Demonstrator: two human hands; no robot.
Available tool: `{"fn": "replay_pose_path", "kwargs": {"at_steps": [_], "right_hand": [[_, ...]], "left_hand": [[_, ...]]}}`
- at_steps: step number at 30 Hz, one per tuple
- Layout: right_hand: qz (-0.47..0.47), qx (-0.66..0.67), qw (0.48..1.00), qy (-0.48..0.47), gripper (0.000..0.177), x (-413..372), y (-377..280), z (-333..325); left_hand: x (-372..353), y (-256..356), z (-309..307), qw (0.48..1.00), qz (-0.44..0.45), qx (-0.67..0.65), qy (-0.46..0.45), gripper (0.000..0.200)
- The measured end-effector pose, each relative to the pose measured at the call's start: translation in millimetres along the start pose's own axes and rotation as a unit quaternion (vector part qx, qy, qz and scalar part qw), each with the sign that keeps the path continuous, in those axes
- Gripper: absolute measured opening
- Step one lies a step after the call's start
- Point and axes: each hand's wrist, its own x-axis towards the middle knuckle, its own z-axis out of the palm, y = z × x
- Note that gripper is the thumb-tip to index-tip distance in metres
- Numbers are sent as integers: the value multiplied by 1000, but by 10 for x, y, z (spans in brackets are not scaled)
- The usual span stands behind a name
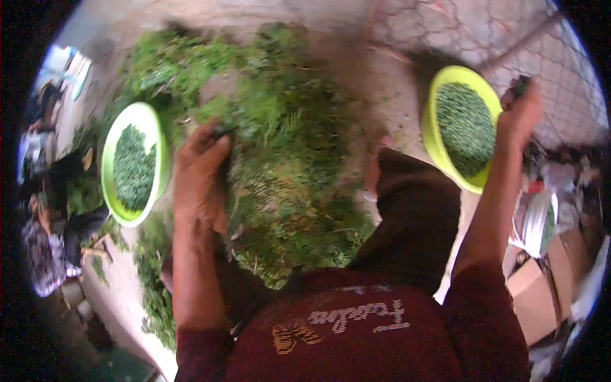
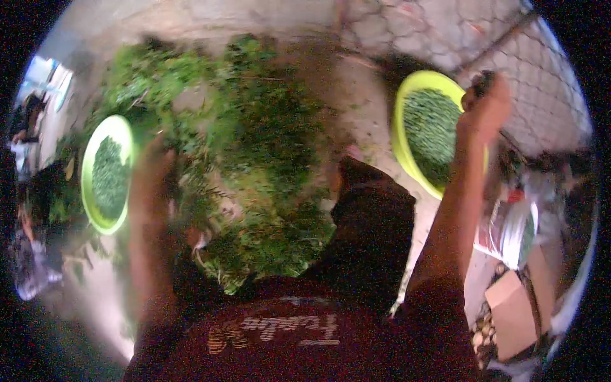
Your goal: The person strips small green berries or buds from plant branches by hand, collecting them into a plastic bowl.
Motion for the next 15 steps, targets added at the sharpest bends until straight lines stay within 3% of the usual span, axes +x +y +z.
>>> {"fn": "replay_pose_path", "kwargs": {"at_steps": [1, 2, 3, 4, 5, 6, 8, 9, 12, 13, 14, 15], "right_hand": [[-67, -222, 972, 48, 29, 411, 628, -420], [60, -233, 970, -9, 47, 650, 1262, -929], [134, -393, 909, -41, 58, -63, 483, -622], [171, -319, 931, 47, 67, 562, 1681, -1346], [268, -222, 937, -3, 63, 1202, 2340, -2095], [270, -224, 936, 7, 63, 1174, 2316, -2193], [294, -97, 950, 43, 46, 1182, 2255, -2321], [303, -31, 951, 59, 38, 1177, 2189, -2320], [336, 175, 921, 87, 17, 1043, 1997, -1906], [310, 168, 935, -21, 9, 828, 1726, -1427], [427, 221, 868, -123, 11, 749, 1435, -1002], [407, 198, 874, -178, 13, 329, 880, -339]], "left_hand": [[16, -9, -11, 1000, -11, 25, -10, 39], [34, -23, -11, 998, -22, 52, -17, 38], [60, -69, -12, 998, -24, 52, -31, 38], [95, -124, -14, 995, 1, 96, -15, 38], [120, -161, 8, 990, 28, 141, 3, 38], [111, -149, 50, 989, 27, 143, -6, 38], [71, -106, 129, 994, -26, 107, -8, 38], [84, -171, 138, 996, 8, 92, -2, 33], [73, -102, 194, 990, -9, 142, -23, 27], [95, -112, 200, 981, 61, 181, -39, 24], [45, -56, 253, 984, 21, 174, -17, 23], [27, -42, 281, 987, -4, 163, 15, 21]]}}
